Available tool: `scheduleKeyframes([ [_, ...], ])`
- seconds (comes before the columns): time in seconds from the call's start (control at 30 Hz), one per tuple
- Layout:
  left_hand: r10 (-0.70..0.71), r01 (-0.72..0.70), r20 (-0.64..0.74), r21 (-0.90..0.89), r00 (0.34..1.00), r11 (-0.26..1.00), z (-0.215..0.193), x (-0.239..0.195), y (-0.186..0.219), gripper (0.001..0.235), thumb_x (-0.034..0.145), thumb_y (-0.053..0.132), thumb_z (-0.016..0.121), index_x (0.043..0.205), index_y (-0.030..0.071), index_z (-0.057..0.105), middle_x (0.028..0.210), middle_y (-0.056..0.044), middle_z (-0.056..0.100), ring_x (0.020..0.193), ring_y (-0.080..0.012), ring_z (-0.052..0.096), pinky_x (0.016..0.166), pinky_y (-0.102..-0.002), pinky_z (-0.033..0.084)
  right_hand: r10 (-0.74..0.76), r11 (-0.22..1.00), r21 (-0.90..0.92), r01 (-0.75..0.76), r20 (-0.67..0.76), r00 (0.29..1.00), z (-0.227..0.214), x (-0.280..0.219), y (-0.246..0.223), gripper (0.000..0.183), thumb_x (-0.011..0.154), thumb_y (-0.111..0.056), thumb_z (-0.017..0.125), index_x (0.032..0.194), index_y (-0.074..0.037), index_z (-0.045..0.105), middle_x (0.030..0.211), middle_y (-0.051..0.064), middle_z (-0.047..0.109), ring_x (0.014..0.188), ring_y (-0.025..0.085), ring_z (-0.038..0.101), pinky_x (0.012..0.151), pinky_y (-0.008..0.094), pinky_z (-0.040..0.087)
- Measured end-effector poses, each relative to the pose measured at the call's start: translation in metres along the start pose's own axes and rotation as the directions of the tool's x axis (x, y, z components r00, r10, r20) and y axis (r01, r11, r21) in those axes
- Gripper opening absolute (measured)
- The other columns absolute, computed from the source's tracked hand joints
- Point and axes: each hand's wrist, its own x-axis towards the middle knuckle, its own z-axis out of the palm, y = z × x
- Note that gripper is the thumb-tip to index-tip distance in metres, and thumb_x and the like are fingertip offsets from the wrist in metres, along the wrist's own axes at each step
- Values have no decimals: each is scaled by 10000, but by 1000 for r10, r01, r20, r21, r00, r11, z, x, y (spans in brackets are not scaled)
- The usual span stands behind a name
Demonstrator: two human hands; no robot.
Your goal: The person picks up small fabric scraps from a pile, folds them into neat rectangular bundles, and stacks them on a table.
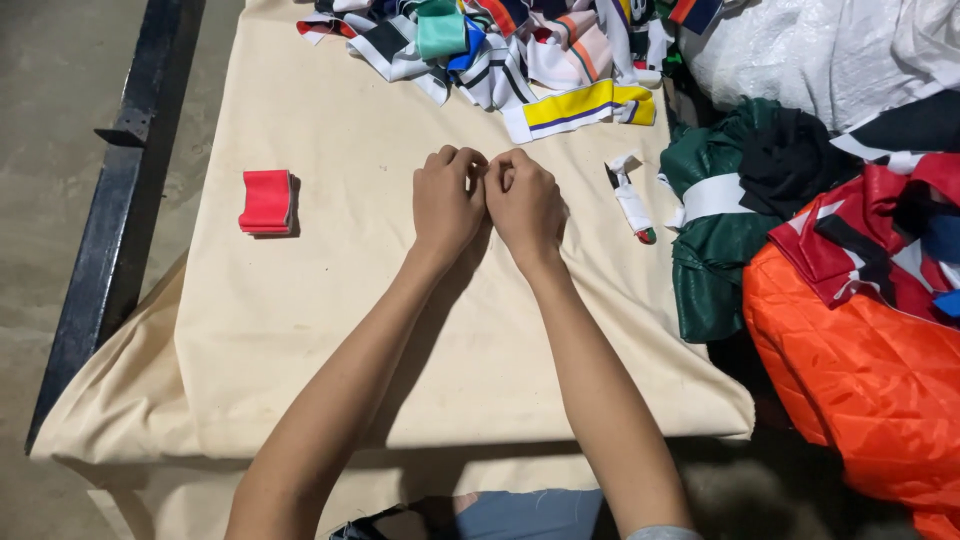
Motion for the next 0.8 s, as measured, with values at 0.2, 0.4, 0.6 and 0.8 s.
scheduleKeyframes([
  [0.2,11,-18,-176,-40,984,999,2,27,13,266,991,152,636,1248,81,636,1171,-130,564,930,-367,714,734,-477,588,-9,1000,-4,9,-51,999,14,4,16,76,931,-158,672,861,-127,674,655,9,693,725,308,752,618,488,633],
  [0.4,-37,47,-103,89,994,995,62,95,-27,713,976,339,736,1555,135,372,1425,-146,574,1216,-316,597,942,-413,545,74,996,-52,-74,-9,997,22,9,17,89,875,-128,590,788,-133,609,769,63,728,762,393,666,591,548,479],
  [0.6,32,-67,-171,-199,985,978,41,82,-23,137,900,129,679,988,37,731,913,-121,693,769,-269,644,691,-378,522,11,1000,-8,-12,-67,998,31,11,25,200,948,-266,636,819,-118,599,659,36,700,708,387,669,592,538,474],
  [0.8,146,-132,80,-163,986,978,-2,10,-31,157,882,218,761,1030,167,745,845,0,665,794,-243,704,746,-392,546,-49,994,92,58,-87,995,21,7,22,392,1069,-387,428,911,-97,639,719,126,702,721,366,746,584,479,599],
])
